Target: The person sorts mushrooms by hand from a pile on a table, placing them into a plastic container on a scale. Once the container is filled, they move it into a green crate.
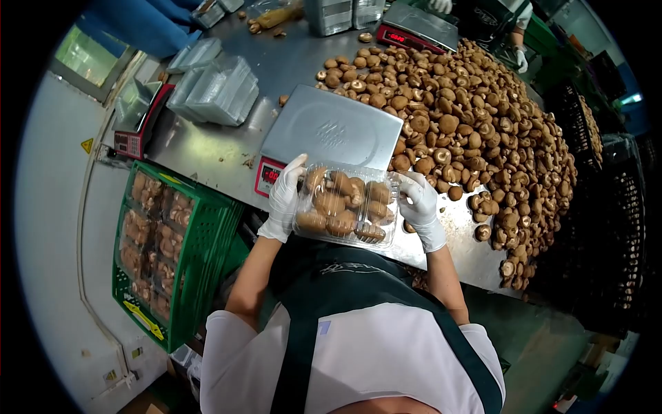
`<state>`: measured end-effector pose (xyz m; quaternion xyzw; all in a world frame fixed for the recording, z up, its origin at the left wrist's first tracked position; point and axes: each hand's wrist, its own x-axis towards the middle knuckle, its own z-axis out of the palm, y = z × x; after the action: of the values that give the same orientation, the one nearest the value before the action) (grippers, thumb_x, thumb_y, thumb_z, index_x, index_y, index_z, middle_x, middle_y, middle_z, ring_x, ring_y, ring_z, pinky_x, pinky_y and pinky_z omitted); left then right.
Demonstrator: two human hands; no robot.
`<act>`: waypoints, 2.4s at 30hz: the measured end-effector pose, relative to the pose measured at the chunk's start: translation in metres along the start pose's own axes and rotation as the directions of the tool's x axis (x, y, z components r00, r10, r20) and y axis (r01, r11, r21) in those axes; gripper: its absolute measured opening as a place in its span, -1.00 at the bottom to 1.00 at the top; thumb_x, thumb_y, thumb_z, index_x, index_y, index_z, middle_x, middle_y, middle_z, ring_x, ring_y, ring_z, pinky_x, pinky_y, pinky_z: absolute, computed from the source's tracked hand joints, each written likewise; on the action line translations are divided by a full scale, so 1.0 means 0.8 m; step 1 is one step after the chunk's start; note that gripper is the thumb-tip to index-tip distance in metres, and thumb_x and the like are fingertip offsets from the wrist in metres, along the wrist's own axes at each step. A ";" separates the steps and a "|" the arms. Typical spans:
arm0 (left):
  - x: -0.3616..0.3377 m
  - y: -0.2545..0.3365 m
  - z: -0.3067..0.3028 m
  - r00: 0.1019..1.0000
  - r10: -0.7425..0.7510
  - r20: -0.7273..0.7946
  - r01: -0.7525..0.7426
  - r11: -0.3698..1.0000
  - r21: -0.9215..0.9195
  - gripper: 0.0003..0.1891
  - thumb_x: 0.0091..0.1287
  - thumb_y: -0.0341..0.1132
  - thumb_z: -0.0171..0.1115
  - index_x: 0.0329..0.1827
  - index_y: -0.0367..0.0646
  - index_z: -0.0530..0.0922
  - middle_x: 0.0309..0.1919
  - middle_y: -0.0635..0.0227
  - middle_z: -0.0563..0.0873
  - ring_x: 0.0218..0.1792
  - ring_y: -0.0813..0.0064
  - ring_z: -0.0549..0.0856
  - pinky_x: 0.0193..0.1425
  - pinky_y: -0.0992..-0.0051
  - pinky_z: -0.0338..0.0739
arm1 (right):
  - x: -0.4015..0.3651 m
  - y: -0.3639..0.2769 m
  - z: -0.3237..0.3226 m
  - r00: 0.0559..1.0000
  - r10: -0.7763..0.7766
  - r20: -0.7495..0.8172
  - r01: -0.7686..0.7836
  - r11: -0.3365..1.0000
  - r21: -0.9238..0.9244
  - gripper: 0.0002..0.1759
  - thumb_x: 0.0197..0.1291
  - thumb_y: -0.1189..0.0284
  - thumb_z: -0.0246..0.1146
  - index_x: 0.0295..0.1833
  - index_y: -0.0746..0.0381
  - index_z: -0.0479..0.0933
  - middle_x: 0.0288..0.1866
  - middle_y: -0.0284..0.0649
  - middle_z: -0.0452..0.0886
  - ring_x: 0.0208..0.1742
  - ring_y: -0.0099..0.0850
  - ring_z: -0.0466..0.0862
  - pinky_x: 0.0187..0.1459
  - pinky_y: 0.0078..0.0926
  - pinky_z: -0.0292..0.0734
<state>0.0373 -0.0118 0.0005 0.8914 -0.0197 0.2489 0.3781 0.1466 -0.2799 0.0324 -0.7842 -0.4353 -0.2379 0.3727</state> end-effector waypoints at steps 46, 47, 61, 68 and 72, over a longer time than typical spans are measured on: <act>-0.457 -0.279 -0.553 -0.260 -0.685 -0.681 0.945 -0.325 -0.033 -0.32 0.19 0.29 0.00 0.32 0.17 0.42 0.47 0.32 0.16 0.47 0.07 0.08 0.45 -0.06 0.00 | 0.031 -0.148 0.224 0.426 0.093 0.900 -0.551 0.816 0.177 -0.82 0.19 0.48 0.26 -0.09 0.19 0.63 -0.37 -0.09 0.68 -0.36 -0.46 0.70 -0.26 -0.57 0.54; -0.437 -0.277 -0.549 -0.294 -0.641 -0.709 0.942 -0.321 -0.100 -0.35 0.21 0.26 -0.01 0.30 0.15 0.43 0.48 0.32 0.13 0.47 0.07 0.10 0.43 -0.10 0.01 | 0.030 -0.145 0.224 0.440 0.119 0.890 -0.557 0.814 0.166 -0.82 0.19 0.48 0.26 -0.09 0.19 0.63 -0.37 -0.09 0.68 -0.36 -0.46 0.70 -0.26 -0.57 0.54; 0.077 -0.321 -0.324 0.903 -0.015 -0.430 0.173 0.928 0.331 -0.69 0.26 -0.36 0.23 0.04 -0.27 0.54 0.13 0.09 0.57 0.10 0.19 0.60 0.21 0.36 0.44 | 0.016 -0.152 0.166 0.525 0.358 0.772 -0.612 0.789 0.051 -0.78 0.24 0.23 0.17 -0.11 0.08 0.58 -0.36 -0.04 0.65 -0.30 -0.05 0.67 -0.21 -0.24 0.58; 0.213 -0.264 -0.196 0.971 -0.232 0.063 0.169 0.845 0.508 -0.41 0.12 0.11 0.26 0.08 -0.15 0.55 -0.13 0.05 0.67 -0.11 0.03 0.65 -0.04 0.21 0.51 | -0.015 -0.151 0.122 0.474 0.598 0.646 -0.739 0.669 -0.077 -0.72 0.25 0.20 0.17 -0.06 0.11 0.58 -0.27 -0.08 0.67 -0.22 -0.11 0.68 -0.10 -0.30 0.57; 0.237 -0.287 -0.195 0.929 -0.300 0.216 0.144 0.832 0.536 -0.54 0.17 0.09 0.20 -0.17 -0.17 0.64 -0.34 0.04 0.70 -0.24 0.00 0.67 -0.12 0.20 0.52 | -0.054 -0.144 0.102 0.433 0.719 0.544 -0.829 0.555 -0.074 -0.70 0.27 0.15 0.16 -0.05 0.11 0.59 -0.25 -0.11 0.67 -0.21 -0.14 0.68 -0.09 -0.34 0.57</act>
<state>0.1881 0.2879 0.0268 0.9822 0.0963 0.0651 0.1475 0.0296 -0.1976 -0.0038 -0.8848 -0.1286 0.2260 0.3868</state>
